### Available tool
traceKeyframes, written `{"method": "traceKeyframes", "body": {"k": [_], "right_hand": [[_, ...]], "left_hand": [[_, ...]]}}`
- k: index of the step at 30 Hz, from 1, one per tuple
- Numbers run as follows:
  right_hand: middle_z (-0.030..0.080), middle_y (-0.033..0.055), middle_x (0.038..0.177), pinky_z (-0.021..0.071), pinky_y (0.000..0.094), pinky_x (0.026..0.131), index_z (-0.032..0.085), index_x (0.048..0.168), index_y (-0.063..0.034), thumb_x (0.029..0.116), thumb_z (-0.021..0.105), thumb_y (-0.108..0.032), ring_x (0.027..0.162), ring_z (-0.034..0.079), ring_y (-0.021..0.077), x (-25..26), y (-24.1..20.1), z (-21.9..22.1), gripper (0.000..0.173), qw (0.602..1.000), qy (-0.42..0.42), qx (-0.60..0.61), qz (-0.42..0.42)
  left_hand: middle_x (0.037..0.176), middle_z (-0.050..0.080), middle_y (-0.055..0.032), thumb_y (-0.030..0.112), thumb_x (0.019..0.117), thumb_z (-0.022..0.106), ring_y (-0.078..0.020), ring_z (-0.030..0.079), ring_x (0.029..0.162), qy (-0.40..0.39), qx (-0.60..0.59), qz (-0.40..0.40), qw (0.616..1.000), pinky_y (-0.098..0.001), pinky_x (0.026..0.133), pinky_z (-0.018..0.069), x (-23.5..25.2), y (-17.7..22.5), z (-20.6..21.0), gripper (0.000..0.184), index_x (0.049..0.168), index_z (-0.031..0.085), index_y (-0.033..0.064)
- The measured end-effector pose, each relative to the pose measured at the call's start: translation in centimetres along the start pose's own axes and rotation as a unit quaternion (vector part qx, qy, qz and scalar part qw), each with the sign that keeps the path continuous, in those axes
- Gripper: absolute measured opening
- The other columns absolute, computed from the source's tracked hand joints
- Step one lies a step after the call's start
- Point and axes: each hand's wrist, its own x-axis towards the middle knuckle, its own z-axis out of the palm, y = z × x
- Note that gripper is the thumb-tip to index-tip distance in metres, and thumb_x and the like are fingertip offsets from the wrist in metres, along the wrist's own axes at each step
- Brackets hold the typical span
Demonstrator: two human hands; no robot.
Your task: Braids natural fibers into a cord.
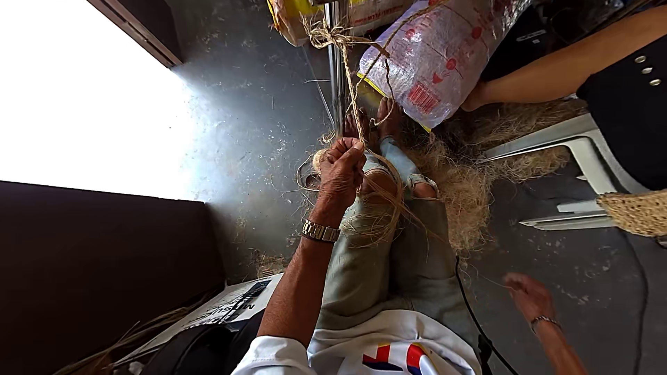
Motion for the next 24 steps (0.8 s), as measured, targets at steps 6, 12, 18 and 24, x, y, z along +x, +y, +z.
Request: {"method": "traceKeyframes", "body": {"k": [6, 12, 18, 24], "right_hand": [[0.07, 0.0232, 0.118, 0.0554, 0.0464, 0.098, 0.066, 0.124, 0.0069, 0.1009, 0.057, -0.029, 0.109, 0.07, 0.0303, -1.4, -26.4, 0.3, 0.044, 0.902, 0.088, 0.063, -0.418], [0.073, 0.0082, 0.1, 0.0597, 0.0295, 0.075, 0.066, 0.127, -0.0029, 0.0983, 0.061, -0.012, 0.082, 0.07, 0.0112, -3.2, -40.7, 3.8, 0.03, 0.829, -0.107, 0.168, -0.522], [0.057, 0.0036, 0.064, 0.0307, 0.0195, 0.035, 0.072, 0.102, -0.0018, 0.0988, 0.061, -0.004, 0.04, 0.037, 0.0062, -1.8, -42.4, 5.5, 0.012, 0.801, -0.204, 0.321, -0.462], [0.071, 0.003, 0.079, 0.0478, 0.0167, 0.057, 0.075, 0.09, 0.0004, 0.0891, 0.059, 0.004, 0.061, 0.057, -0.0005, 0.4, -44.2, 5.1, 0.017, 0.776, -0.098, 0.24, -0.576]], "left_hand": [[0.055, 0.044, 0.0035, 0.007, 0.1039, 0.051, -0.0015, 0.034, 0.039, 0.006, -0.009, -0.015, 1.0, -0.0138, 0.036, 0.0284, 0.6, -0.2, 0.3, 0.016, 0.091, 0.059, 0.0124], [0.054, 0.04, 0.0009, 0.013, 0.1045, 0.054, -0.0038, 0.029, 0.037, -0.032, 0.028, 0.004, 0.999, -0.0149, 0.034, 0.0231, -0.6, 0.3, -0.2, 0.012, 0.094, 0.059, 0.0138], [0.056, 0.044, 0.0027, 0.006, 0.1026, 0.053, -0.0025, 0.037, 0.04, -0.014, 0.035, -0.002, 0.999, -0.0143, 0.036, 0.031, 0.5, 0.3, -0.8, 0.015, 0.09, 0.059, 0.0118], [0.054, 0.04, 0.0048, 0.005, 0.1001, 0.054, -0.0015, 0.032, 0.039, -0.021, 0.105, 0.001, 0.994, -0.0145, 0.035, 0.0266, 1.1, 0.7, -1.3, 0.016, 0.087, 0.059, 0.0125]]}}
